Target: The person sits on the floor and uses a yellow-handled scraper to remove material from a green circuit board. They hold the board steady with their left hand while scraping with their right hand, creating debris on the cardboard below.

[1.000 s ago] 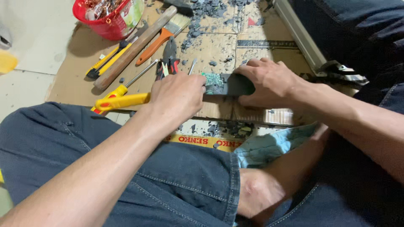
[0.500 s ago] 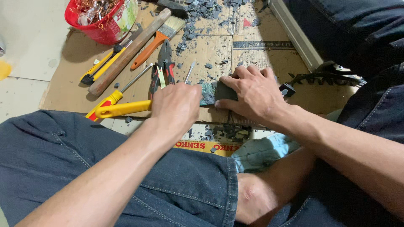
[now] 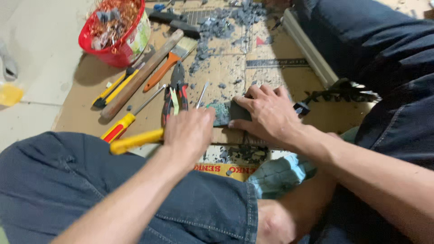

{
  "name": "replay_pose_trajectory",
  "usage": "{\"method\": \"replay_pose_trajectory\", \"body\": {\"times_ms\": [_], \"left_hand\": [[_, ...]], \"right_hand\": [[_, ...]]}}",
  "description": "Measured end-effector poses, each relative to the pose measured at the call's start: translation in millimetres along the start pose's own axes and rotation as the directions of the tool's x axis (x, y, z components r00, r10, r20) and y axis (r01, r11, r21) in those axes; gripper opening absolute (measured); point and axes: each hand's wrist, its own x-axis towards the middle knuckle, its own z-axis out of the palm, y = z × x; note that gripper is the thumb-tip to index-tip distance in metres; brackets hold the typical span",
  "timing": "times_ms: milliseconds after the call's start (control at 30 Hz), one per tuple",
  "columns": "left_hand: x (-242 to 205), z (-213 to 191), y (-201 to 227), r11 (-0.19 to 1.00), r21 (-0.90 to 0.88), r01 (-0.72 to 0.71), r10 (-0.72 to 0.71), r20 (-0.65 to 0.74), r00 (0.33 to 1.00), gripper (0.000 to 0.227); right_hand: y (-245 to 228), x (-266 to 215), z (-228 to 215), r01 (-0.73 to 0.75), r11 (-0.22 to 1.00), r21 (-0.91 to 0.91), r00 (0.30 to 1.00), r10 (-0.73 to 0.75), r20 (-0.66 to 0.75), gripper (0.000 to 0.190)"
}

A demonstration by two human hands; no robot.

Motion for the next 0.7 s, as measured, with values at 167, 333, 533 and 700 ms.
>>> {"method": "replay_pose_trajectory", "body": {"times_ms": [167, 333, 533, 700], "left_hand": [[0.0, 4.8, -7.6, 0.995, 0.096, 0.009, -0.01, 0.009, 1.0, 0.013], [-21.4, -6.8, 6.1, 0.996, 0.081, 0.037, -0.033, -0.054, 0.998, 0.012], [-17.8, 21.2, -0.9, 0.994, 0.08, 0.07, -0.057, -0.158, 0.986, 0.011], [-19.1, 26.9, -1.5, 0.979, 0.166, 0.115, -0.051, -0.348, 0.936, 0.017]], "right_hand": [[1.7, 0.9, 4.6, 0.034, 0.999, 0.042, 0.999, -0.032, -0.032, 0.066], [5.0, -1.0, 5.7, 0.041, 0.996, 0.078, 0.998, -0.038, -0.042, 0.067], [3.6, -2.2, -3.1, -0.028, 0.989, 0.148, 0.997, 0.017, 0.076, 0.073], [-1.2, -5.7, -4.4, 0.102, 0.987, 0.122, 0.98, -0.121, 0.16, 0.058]]}}
